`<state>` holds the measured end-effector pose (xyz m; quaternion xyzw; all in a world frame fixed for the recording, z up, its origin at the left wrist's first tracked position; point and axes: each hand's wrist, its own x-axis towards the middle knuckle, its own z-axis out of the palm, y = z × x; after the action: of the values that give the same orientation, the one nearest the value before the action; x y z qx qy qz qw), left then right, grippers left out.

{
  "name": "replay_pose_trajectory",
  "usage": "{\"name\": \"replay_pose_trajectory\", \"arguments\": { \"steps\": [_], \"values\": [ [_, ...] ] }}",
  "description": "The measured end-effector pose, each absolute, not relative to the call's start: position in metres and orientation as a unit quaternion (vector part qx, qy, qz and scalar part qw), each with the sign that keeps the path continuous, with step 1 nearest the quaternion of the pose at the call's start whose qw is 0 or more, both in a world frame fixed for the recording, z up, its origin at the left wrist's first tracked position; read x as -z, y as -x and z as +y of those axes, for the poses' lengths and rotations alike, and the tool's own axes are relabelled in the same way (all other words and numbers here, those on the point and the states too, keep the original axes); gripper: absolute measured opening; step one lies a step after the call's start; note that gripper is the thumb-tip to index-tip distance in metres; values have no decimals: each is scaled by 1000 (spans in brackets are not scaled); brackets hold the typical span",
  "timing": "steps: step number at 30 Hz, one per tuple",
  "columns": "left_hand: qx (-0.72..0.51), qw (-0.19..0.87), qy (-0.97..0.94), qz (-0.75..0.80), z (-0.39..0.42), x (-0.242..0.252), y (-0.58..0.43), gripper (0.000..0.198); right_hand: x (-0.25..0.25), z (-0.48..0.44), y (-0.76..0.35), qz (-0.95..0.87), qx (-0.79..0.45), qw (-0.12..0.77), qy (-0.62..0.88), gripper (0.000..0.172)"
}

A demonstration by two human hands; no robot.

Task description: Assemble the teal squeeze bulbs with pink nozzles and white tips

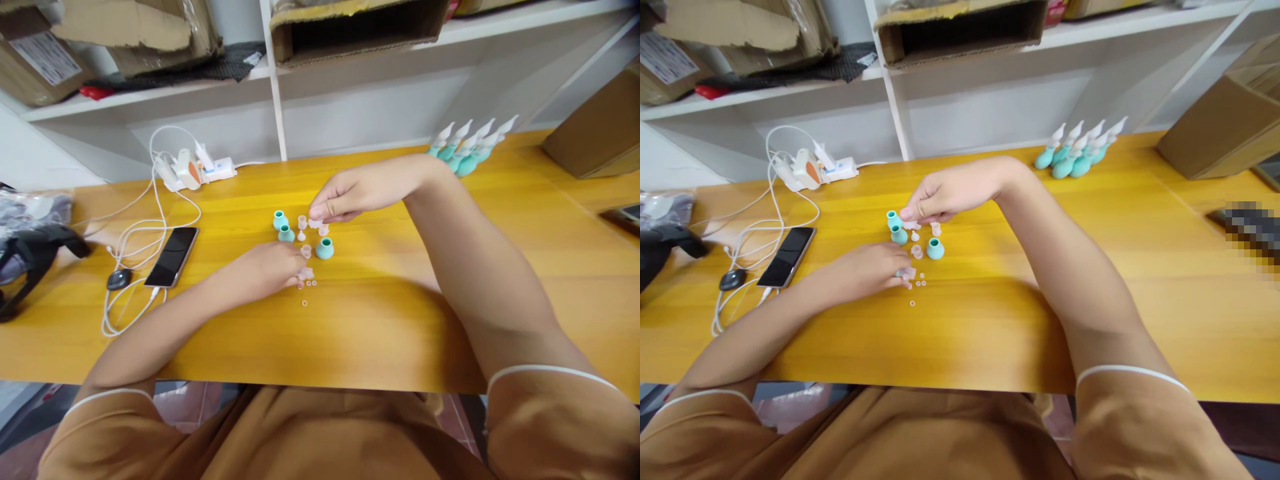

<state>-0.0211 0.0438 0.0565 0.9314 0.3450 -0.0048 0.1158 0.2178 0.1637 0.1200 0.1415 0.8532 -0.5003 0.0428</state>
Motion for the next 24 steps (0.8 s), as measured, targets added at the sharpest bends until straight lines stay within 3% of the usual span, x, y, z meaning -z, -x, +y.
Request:
{"name": "replay_pose_trajectory", "arguments": {
  "steps": [3,8,12,19,24],
  "values": [
    [-101,168,-914,355,46,-85,33,12,-119,167,-219,842,529,29,-103,65],
    [-344,215,-810,424,44,-104,36,45,-119,159,-211,837,543,8,-67,60],
    [-396,244,-773,430,41,-96,26,50,-114,150,-197,845,533,6,-50,57],
    [-338,262,-792,436,41,-109,35,38,-114,150,-197,836,546,19,-53,58],
    [-112,257,-885,373,41,-106,38,15,-120,155,-206,831,547,63,-86,62]
  ]
}}
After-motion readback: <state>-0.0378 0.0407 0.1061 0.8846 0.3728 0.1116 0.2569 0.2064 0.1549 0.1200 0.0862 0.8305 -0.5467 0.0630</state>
